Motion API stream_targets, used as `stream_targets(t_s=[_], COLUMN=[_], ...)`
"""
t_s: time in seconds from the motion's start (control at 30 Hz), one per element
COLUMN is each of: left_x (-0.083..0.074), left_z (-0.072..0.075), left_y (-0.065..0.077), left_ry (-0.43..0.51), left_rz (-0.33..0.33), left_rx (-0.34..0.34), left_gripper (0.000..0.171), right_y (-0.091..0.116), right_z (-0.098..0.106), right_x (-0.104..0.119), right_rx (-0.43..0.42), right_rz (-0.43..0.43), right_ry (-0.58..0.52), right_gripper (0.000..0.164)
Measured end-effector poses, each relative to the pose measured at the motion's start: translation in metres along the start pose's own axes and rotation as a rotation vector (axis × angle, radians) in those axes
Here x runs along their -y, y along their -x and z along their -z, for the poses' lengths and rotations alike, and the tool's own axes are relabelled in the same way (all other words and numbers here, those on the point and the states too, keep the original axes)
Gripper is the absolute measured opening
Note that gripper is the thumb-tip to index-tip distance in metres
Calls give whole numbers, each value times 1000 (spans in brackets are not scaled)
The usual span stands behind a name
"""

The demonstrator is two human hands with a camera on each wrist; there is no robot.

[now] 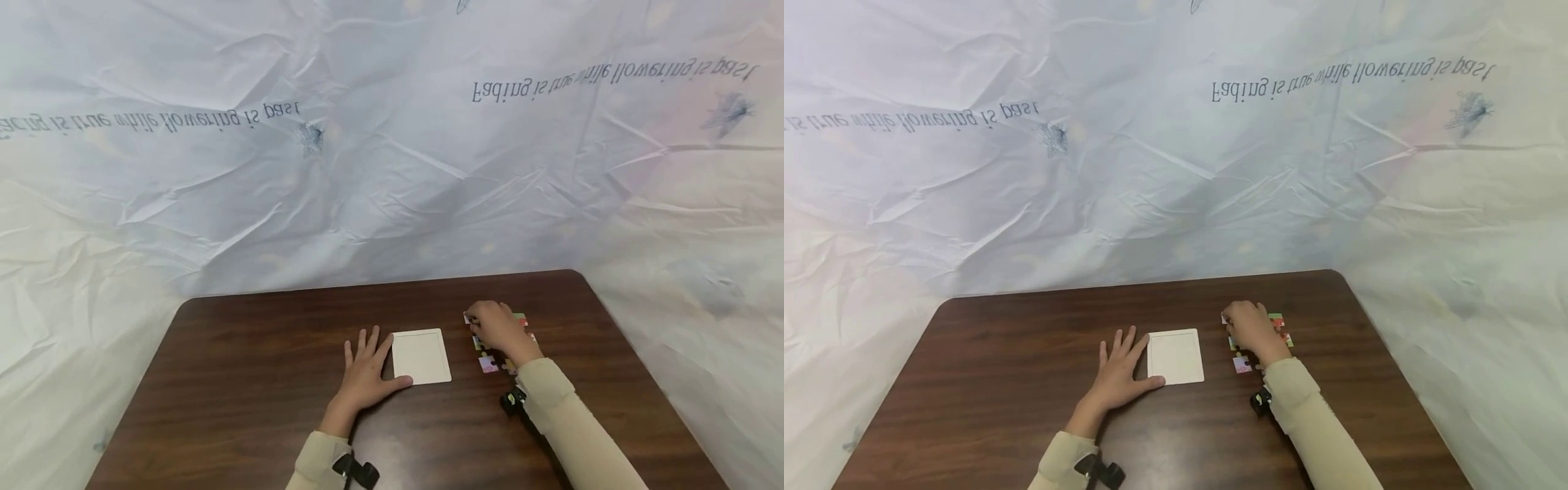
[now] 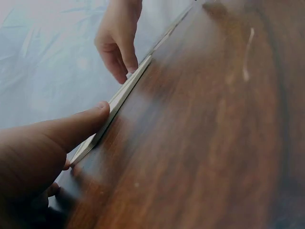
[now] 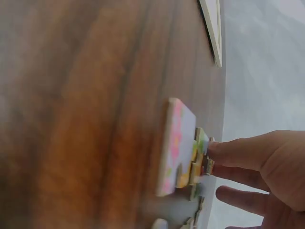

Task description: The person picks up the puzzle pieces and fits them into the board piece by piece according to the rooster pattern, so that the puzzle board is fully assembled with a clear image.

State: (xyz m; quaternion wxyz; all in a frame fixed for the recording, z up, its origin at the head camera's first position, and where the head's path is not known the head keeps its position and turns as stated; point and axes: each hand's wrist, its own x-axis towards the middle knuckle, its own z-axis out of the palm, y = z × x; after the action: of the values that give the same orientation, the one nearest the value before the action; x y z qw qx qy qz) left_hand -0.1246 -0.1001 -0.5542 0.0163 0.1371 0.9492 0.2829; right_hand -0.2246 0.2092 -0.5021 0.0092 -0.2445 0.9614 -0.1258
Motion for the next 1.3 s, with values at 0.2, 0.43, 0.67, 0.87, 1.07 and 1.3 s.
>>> stream_targets(t_s=[0.2, 0.43, 0.67, 0.87, 1.07, 1.3], left_x=[0, 4, 6, 6, 6, 8], left_z=[1, 1, 0, 2, 3, 5], left_y=[-4, -3, -1, -2, -5, -6], left_ry=[-14, -15, -11, -3, -3, 0], left_rz=[-5, 7, 26, 13, 12, 19], left_rx=[3, 24, 31, 26, 38, 39], left_gripper=[103, 103, 103, 102, 102, 102], right_y=[-10, -12, -13, -13, -16, -23], right_z=[5, 1, -8, -11, -16, -25], right_x=[0, 9, 32, 59, 80, 96], right_rx=[34, 29, -15, -5, 2, 25], right_rz=[34, 19, 83, 115, 198, 284], right_ry=[40, 115, 73, -92, -167, -176], right_gripper=[24, 23, 11, 12, 17, 17])
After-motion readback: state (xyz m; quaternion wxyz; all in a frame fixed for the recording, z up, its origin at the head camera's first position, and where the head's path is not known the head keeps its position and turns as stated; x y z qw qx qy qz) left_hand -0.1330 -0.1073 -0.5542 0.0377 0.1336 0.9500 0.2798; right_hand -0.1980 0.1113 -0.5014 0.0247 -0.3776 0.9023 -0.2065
